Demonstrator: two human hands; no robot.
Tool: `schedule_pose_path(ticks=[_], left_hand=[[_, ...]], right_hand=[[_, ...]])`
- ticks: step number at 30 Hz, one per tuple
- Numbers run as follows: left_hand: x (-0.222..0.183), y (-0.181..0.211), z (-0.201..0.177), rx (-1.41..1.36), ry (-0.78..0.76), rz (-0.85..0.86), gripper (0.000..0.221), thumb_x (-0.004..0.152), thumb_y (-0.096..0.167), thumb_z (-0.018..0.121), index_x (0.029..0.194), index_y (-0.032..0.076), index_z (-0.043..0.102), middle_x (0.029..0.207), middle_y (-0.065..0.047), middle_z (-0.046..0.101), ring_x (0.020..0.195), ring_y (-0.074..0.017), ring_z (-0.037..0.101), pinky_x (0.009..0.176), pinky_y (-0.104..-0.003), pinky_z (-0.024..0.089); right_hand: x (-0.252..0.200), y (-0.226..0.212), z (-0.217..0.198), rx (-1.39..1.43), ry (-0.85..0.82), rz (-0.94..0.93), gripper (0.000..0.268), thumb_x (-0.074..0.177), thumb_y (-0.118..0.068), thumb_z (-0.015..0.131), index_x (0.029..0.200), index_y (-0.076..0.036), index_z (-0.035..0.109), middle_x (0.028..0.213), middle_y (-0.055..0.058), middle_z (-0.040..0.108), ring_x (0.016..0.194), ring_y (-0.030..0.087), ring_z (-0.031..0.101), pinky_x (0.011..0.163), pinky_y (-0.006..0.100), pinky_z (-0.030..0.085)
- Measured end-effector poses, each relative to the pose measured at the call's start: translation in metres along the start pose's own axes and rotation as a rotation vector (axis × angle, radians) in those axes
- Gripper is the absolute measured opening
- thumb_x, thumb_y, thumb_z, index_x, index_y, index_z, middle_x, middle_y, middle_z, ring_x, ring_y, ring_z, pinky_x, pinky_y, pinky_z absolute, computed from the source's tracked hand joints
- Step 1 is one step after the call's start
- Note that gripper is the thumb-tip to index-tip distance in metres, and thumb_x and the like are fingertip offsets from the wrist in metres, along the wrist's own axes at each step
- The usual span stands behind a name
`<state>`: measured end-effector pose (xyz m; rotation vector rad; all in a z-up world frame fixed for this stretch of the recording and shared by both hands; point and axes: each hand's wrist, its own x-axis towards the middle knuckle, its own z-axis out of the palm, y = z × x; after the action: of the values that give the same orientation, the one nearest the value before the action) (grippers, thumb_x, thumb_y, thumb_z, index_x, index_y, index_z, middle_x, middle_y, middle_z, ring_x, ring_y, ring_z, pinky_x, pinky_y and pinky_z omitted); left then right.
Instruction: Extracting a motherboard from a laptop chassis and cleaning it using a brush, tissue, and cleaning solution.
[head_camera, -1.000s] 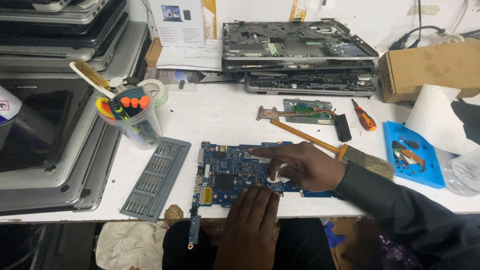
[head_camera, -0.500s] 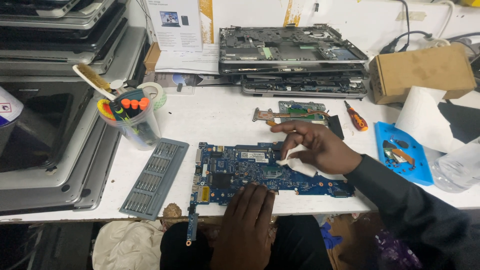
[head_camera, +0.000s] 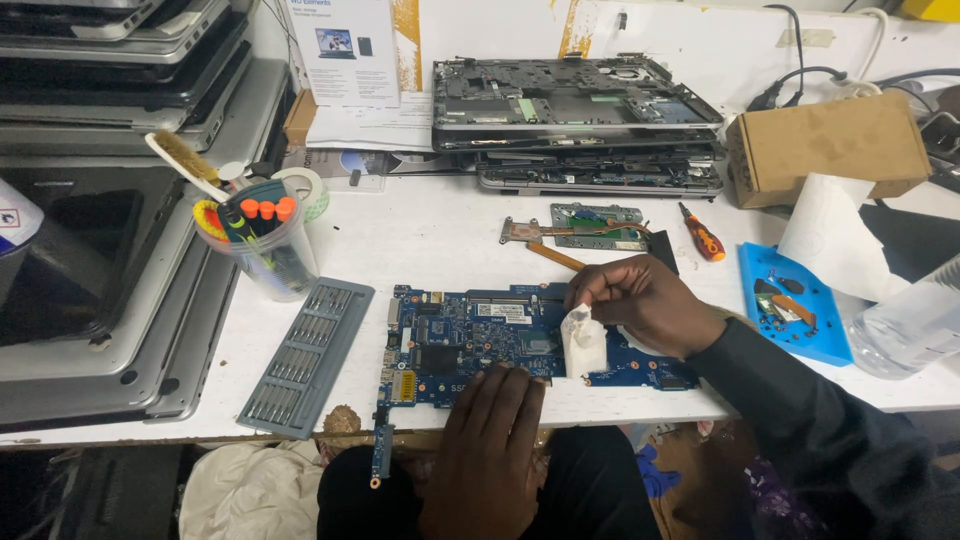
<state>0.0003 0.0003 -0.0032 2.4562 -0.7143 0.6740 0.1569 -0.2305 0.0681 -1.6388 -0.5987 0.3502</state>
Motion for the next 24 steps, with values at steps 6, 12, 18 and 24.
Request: schedule_pose_path(ticks=[6,12,18,24], left_hand=[[-0.001,-0.001,0.002,0.024,-0.012,0.006,0.053,0.095,0.02,0.064,0.143,0.0,0.054,0.146,-0.02,0.056,0.139,-0.0386,0.047,0.117,-0.054,0.035],[-0.001,-0.002,0.004,0.009,-0.018,-0.015,0.05,0.099,0.021,0.061,0.144,0.001,0.055,0.147,-0.02,0.056,0.14,-0.0384,0.047,0.117,-0.054,0.034],[0.001,-0.001,0.002,0.018,0.028,-0.001,0.043,0.104,0.02,0.052,0.142,0.0,0.057,0.144,-0.021,0.058,0.137,-0.0387,0.05,0.116,-0.054,0.037],[0.001,0.001,0.001,0.011,-0.019,-0.031,0.047,0.103,0.021,0.054,0.145,0.001,0.054,0.148,-0.02,0.056,0.139,-0.0383,0.048,0.117,-0.054,0.035]], right_hand=[[0.001,-0.007,-0.003,-0.26,-0.028,-0.162,0.024,0.082,0.015,0.069,0.086,-0.006,0.079,0.09,0.009,0.079,0.085,0.021,0.075,0.079,0.036,0.062],[-0.006,-0.025,0.015,-0.672,-0.081,-0.315,0.025,0.092,0.004,0.064,0.085,-0.013,0.081,0.098,0.006,0.078,0.095,0.022,0.077,0.083,0.035,0.064],[-0.012,-0.037,0.016,-0.77,-0.295,-0.295,0.032,0.093,-0.006,0.053,0.114,-0.008,0.077,0.119,0.016,0.072,0.111,0.035,0.07,0.091,0.05,0.055],[-0.004,-0.049,0.02,-0.737,-0.387,-0.219,0.032,0.1,-0.012,0.05,0.115,-0.005,0.077,0.117,0.014,0.072,0.107,0.032,0.071,0.091,0.047,0.056]])
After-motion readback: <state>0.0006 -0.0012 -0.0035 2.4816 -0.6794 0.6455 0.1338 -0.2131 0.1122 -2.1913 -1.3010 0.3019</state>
